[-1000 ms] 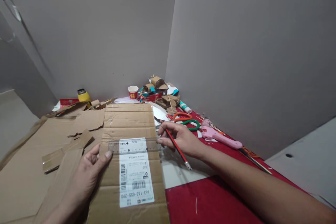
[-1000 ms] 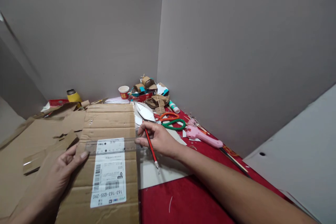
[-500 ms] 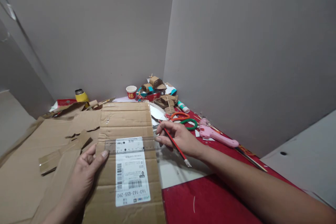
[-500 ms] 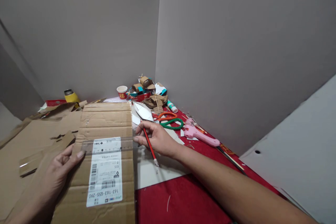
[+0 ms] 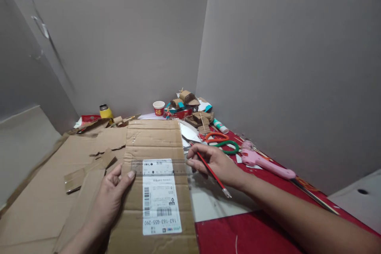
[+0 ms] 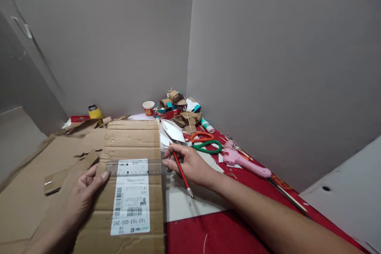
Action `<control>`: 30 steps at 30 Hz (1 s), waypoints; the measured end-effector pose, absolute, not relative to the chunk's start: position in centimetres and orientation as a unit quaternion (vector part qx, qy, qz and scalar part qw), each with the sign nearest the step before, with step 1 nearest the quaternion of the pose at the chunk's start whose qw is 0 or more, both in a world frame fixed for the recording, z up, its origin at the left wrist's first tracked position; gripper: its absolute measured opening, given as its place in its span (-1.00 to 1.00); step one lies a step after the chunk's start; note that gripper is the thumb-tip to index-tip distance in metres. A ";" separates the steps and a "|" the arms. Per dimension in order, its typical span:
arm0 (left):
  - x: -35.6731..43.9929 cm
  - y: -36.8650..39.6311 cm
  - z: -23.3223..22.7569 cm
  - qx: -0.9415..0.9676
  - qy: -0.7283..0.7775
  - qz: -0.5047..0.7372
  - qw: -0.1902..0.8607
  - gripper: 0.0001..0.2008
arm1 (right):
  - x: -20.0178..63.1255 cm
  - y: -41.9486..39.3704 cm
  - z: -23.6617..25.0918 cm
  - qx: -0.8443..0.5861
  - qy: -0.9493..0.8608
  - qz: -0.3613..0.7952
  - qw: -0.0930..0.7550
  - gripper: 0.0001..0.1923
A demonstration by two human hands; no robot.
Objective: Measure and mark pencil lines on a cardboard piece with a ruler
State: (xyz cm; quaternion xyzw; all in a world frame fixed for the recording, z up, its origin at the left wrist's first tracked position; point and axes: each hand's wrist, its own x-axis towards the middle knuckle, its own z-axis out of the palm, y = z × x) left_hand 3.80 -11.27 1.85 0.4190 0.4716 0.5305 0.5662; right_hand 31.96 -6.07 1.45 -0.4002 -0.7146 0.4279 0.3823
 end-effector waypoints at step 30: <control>3.8 -11.4 3.5 0.329 0.648 0.572 0.381 -0.77 | 32.9 -5.7 1.8 -0.416 -0.684 0.461 0.382 -0.56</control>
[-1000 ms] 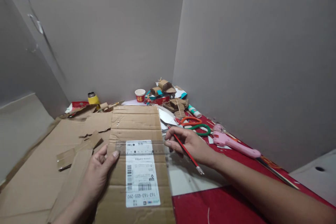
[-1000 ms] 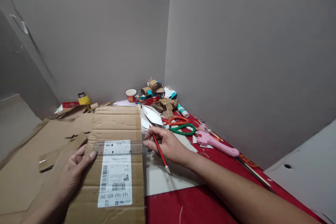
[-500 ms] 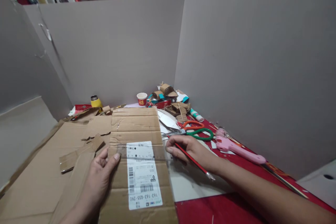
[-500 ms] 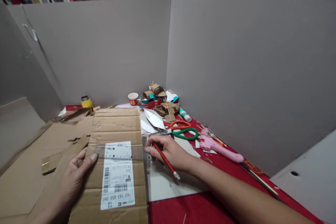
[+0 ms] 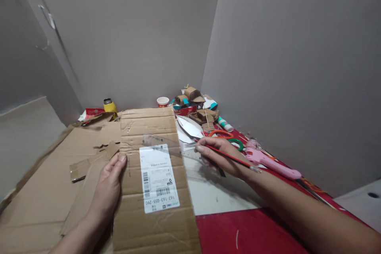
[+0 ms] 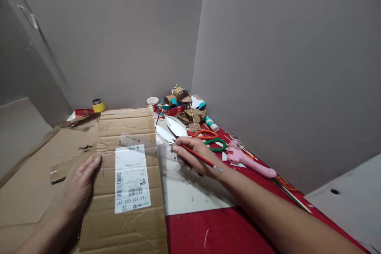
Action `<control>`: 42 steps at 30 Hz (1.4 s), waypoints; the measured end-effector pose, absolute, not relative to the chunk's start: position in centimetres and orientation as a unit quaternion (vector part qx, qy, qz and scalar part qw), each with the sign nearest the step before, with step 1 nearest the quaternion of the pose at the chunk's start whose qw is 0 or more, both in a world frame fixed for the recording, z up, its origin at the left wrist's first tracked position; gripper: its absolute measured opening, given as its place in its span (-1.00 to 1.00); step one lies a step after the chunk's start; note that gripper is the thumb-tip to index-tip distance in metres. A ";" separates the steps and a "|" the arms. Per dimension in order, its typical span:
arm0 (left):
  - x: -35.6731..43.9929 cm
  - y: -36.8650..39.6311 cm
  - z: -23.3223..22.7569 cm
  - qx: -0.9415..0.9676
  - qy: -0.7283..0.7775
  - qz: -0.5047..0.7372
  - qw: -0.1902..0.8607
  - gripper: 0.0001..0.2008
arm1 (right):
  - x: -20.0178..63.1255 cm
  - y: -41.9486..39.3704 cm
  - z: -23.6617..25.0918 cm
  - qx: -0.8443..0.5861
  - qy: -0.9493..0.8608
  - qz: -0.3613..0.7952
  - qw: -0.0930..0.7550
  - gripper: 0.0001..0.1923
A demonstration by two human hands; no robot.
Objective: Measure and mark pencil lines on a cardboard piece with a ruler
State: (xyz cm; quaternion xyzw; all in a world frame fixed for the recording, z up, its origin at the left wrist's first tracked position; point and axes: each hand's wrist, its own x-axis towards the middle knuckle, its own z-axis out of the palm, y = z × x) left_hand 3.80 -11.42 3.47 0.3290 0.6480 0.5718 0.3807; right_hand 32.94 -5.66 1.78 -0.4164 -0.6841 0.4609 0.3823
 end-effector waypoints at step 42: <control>3.4 -10.8 1.8 0.372 0.576 0.532 0.496 -0.57 | 32.3 -5.8 0.8 -0.391 -0.745 0.457 0.287 -0.63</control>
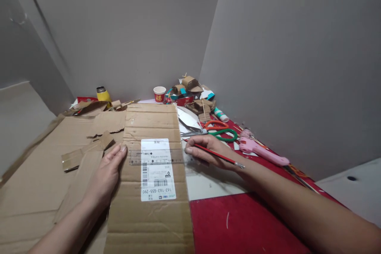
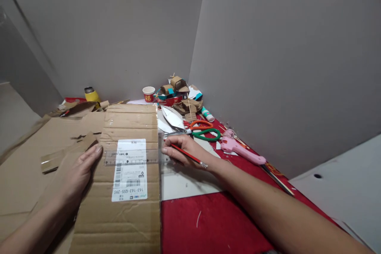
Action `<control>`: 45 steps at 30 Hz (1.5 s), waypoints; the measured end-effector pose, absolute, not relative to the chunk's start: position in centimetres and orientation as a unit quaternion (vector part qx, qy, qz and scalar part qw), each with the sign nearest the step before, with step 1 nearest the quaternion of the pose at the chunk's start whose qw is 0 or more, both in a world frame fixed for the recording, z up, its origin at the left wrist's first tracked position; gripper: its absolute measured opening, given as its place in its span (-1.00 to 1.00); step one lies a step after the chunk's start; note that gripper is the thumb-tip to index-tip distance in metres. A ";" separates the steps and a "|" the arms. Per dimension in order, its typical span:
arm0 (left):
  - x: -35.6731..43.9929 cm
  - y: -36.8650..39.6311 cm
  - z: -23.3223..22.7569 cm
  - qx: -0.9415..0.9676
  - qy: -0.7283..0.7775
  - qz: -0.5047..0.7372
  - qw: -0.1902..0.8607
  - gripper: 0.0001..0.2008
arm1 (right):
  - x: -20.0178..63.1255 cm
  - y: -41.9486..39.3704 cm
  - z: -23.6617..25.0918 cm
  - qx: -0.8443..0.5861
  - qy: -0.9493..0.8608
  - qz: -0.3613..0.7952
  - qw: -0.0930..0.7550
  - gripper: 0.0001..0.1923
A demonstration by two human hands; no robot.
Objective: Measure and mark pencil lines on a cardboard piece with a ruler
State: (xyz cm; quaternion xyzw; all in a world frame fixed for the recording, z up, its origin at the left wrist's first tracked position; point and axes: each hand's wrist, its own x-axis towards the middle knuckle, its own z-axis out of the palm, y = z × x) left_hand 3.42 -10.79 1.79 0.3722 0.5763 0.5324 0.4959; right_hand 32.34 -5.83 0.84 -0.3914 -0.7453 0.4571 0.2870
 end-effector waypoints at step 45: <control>3.9 -11.2 2.4 0.425 0.504 0.508 0.554 -0.40 | 32.1 -6.0 0.9 -0.361 -0.778 0.409 0.311 -0.68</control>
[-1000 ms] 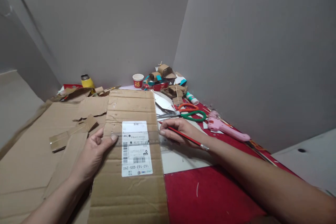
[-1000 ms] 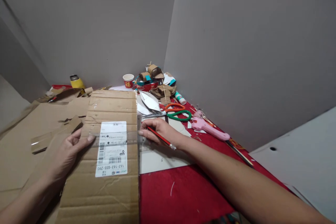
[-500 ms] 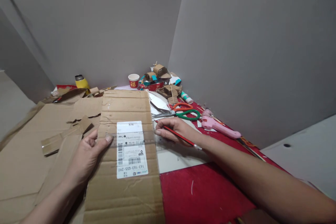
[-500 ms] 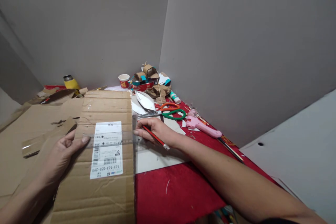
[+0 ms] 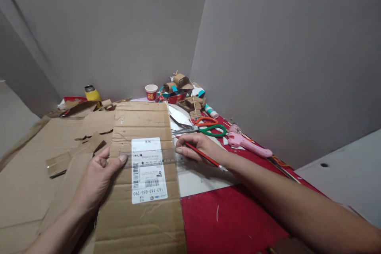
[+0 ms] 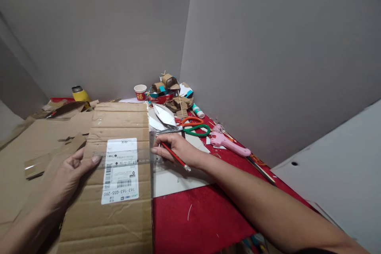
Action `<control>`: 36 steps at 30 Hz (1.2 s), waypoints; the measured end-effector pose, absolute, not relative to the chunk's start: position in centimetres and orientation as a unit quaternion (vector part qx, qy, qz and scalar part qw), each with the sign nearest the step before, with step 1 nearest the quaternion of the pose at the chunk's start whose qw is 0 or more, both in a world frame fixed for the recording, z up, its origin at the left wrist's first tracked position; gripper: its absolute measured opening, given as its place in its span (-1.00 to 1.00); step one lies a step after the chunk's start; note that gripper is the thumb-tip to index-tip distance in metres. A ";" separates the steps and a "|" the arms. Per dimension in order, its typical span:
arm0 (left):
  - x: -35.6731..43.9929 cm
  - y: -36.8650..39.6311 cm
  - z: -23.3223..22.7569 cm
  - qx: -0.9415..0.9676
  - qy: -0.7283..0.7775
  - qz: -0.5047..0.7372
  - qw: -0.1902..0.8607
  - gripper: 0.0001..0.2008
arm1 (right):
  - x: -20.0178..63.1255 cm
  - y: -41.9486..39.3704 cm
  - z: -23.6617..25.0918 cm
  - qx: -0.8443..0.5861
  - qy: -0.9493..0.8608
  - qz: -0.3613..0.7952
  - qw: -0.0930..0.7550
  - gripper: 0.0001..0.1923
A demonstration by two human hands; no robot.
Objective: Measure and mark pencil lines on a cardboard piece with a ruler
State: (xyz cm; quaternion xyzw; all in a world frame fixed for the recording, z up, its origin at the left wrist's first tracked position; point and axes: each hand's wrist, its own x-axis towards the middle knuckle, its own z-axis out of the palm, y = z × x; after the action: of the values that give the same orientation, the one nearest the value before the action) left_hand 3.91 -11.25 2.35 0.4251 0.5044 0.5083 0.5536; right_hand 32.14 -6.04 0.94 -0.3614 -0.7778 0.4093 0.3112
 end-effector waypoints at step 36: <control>3.2 -11.8 2.3 0.425 0.503 0.606 0.445 -0.68 | 27.1 -9.8 4.3 -0.328 -0.591 0.626 0.389 -0.71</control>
State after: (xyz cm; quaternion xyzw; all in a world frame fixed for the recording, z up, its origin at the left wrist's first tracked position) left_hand 3.23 -11.80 2.27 0.4253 0.5034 0.6062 0.4452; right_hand 27.09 -9.84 4.26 -0.3278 -0.5908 0.6260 0.3894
